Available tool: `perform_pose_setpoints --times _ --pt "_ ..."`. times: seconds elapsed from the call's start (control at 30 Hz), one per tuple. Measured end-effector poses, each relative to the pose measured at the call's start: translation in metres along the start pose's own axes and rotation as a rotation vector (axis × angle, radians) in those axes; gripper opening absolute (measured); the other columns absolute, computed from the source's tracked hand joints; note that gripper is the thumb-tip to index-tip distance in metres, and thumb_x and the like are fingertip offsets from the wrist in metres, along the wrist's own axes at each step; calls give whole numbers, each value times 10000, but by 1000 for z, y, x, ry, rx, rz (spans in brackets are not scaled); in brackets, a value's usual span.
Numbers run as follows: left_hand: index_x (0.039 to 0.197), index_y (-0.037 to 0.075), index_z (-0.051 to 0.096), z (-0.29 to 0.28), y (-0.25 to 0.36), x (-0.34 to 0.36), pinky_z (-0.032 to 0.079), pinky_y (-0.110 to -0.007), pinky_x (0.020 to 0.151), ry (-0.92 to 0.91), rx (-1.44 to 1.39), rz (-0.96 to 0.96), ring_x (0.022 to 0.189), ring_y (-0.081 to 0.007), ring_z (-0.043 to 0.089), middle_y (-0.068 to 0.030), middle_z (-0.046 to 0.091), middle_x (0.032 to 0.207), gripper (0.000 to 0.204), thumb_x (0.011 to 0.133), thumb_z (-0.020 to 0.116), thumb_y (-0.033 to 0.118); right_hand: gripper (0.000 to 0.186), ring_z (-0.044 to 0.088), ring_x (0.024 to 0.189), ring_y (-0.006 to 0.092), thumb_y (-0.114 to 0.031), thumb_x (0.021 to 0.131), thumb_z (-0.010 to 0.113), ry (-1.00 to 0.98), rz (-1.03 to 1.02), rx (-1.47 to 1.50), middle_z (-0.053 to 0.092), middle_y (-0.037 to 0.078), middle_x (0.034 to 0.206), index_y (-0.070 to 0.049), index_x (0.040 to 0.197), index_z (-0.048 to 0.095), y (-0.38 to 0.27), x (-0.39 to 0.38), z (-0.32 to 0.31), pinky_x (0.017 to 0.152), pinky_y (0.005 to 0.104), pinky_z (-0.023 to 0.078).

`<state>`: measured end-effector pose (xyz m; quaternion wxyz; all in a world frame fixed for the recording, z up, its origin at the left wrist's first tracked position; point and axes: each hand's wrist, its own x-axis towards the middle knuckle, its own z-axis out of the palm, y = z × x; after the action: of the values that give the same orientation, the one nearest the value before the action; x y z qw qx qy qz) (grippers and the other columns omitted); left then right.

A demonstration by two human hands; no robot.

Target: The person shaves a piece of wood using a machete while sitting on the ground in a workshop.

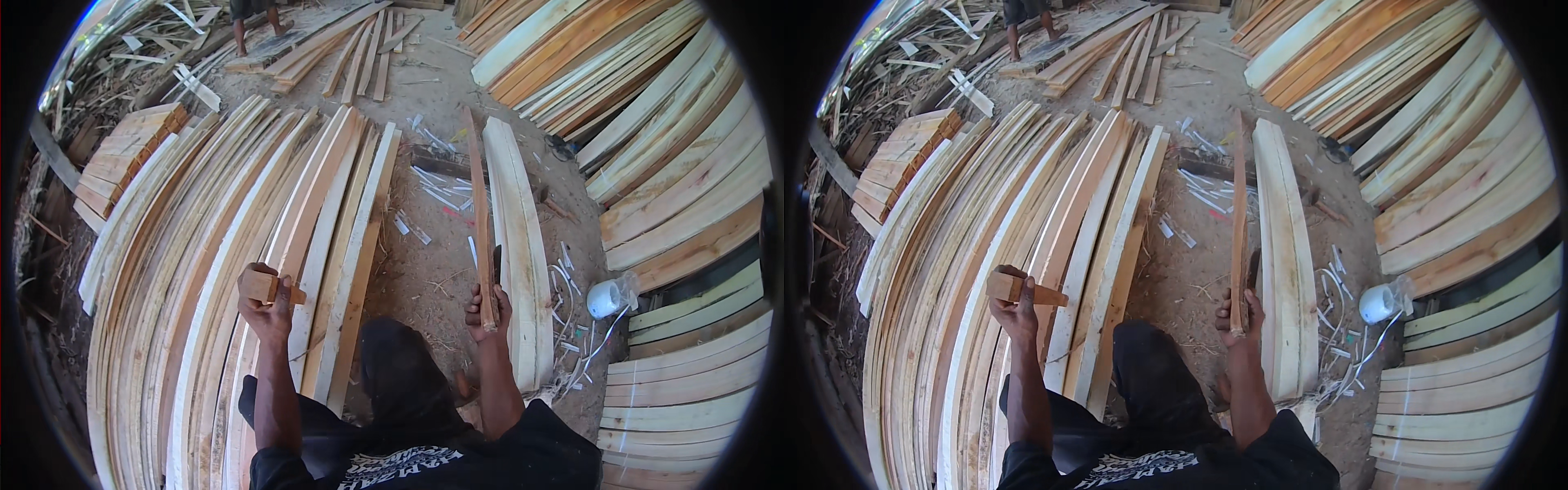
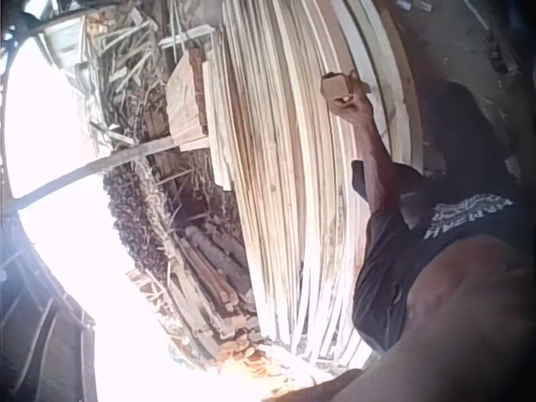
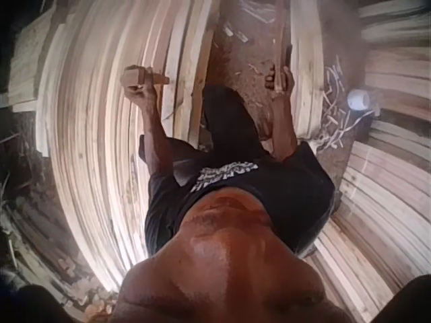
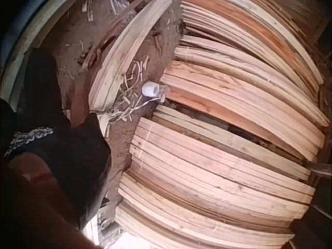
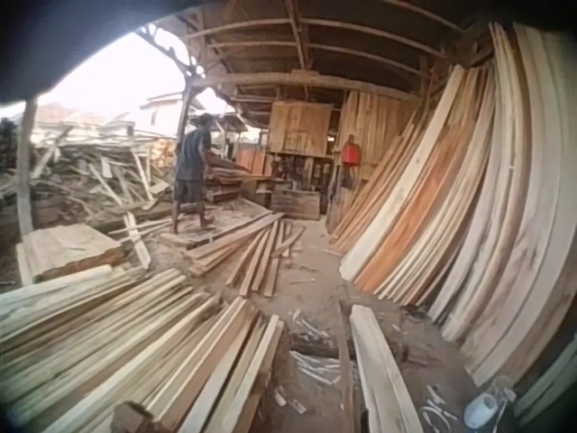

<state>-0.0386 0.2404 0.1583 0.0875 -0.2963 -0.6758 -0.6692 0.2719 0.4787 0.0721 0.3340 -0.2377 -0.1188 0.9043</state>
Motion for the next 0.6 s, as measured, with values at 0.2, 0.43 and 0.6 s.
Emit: perform_pose_setpoints --times 0.2,0.43,0.6 --pt "962 15 579 25 -3 -2 453 -253 627 -176 -68 -329 684 -128 561 -36 581 752 281 744 740 88 386 569 590 184 -354 856 568 -21 -63 217 642 100 785 4 998 592 -32 -40 84 427 232 436" --pt "1036 58 627 9 11 -23 512 -352 764 -516 405 -296 870 -235 656 -127 679 896 468 629 843 138 401 574 563 182 -350 836 592 241 -72 231 641 109 832 -13 1054 588 -111 -143 223 417 254 424" --pt "979 0 633 -49 88 -9 519 -376 727 -643 558 -694 795 -257 657 -147 677 889 534 554 871 220 397 599 561 231 -306 838 582 259 -25 201 643 153 825 7 1081 563 -177 -202 291 419 273 439"
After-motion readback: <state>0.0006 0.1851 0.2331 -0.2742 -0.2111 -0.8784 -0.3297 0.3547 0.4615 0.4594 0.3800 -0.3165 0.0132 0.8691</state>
